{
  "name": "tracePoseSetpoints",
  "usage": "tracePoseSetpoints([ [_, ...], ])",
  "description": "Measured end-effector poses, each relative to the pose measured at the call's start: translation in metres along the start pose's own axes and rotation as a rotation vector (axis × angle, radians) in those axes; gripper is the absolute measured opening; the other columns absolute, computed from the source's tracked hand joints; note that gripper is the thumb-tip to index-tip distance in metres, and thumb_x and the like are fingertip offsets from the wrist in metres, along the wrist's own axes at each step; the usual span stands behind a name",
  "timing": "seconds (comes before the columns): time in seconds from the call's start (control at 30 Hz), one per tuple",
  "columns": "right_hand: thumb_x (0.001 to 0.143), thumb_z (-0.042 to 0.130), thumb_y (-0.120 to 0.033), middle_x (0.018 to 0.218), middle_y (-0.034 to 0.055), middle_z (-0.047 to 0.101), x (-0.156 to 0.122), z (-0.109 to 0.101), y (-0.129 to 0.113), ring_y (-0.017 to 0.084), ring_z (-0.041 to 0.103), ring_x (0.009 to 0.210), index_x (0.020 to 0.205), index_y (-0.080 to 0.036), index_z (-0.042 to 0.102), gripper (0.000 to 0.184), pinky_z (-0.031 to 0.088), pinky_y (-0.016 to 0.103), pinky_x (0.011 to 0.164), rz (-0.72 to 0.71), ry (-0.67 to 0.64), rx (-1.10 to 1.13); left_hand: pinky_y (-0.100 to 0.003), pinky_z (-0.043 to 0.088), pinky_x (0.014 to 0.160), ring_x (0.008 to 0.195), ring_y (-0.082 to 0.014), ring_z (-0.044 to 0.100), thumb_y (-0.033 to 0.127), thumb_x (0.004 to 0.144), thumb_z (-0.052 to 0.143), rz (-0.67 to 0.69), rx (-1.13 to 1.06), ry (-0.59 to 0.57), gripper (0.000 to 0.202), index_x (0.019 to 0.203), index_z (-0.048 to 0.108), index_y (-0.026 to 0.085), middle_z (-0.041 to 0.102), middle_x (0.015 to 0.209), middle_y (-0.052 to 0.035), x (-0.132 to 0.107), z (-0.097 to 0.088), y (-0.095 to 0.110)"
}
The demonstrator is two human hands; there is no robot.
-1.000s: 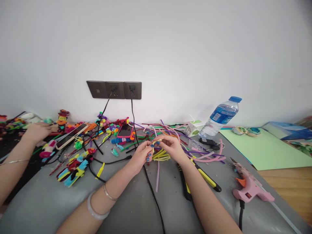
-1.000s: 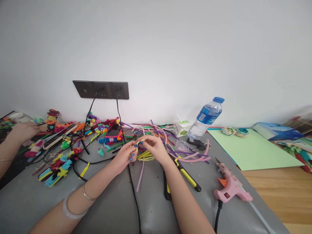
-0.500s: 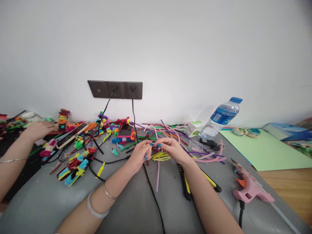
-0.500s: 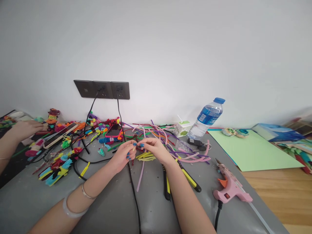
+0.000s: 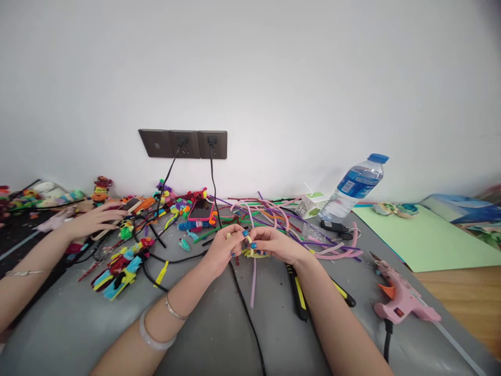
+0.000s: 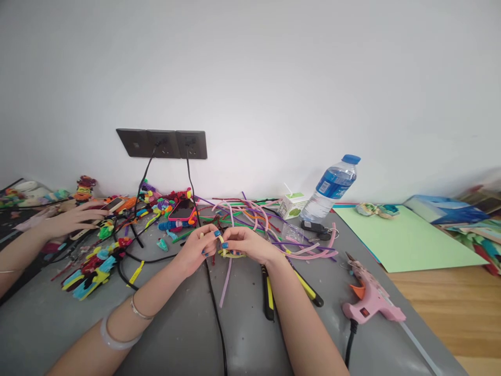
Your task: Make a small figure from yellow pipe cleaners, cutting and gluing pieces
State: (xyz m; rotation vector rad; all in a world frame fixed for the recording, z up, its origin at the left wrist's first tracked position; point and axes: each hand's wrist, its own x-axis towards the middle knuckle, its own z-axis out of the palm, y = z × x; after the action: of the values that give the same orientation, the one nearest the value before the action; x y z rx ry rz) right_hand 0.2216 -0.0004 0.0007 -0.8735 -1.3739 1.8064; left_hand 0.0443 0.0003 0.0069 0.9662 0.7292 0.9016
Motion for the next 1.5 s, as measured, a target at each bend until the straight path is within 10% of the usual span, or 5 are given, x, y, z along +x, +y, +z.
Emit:
tracePoseSetpoints([
  [0.77,0.069,0.084,-0.033,0.070,-0.0023,0.063,0.0026,-0.0032,-0.0007,0.006,0.054,0.058,0.079,-0.017,0.067,0.026,0.042,0.018,0.057,-0.093,0.144,0.264,-0.024,0.016,0.046,0.043,-0.0040,0.019,0.048,0.070,0.075,-0.054,0.117,-0.078,0.038,0.070,0.057,0.015,0.027,0.045,0.0114,-0.0014,-0.0007,-0.0025],
  [1.5,0.074,0.081,-0.031,0.079,0.0014,0.063,0.0009,0.0011,-0.0018,0.010,0.055,0.068,0.077,-0.015,0.069,0.020,0.042,0.023,0.065,-0.103,0.008,0.249,-0.026,0.015,0.050,0.044,-0.0033,0.022,0.050,0.061,0.081,-0.142,0.165,-0.132,0.045,0.061,0.052,0.015,0.030,0.046,0.0106,-0.0029,0.0001,-0.0039],
])
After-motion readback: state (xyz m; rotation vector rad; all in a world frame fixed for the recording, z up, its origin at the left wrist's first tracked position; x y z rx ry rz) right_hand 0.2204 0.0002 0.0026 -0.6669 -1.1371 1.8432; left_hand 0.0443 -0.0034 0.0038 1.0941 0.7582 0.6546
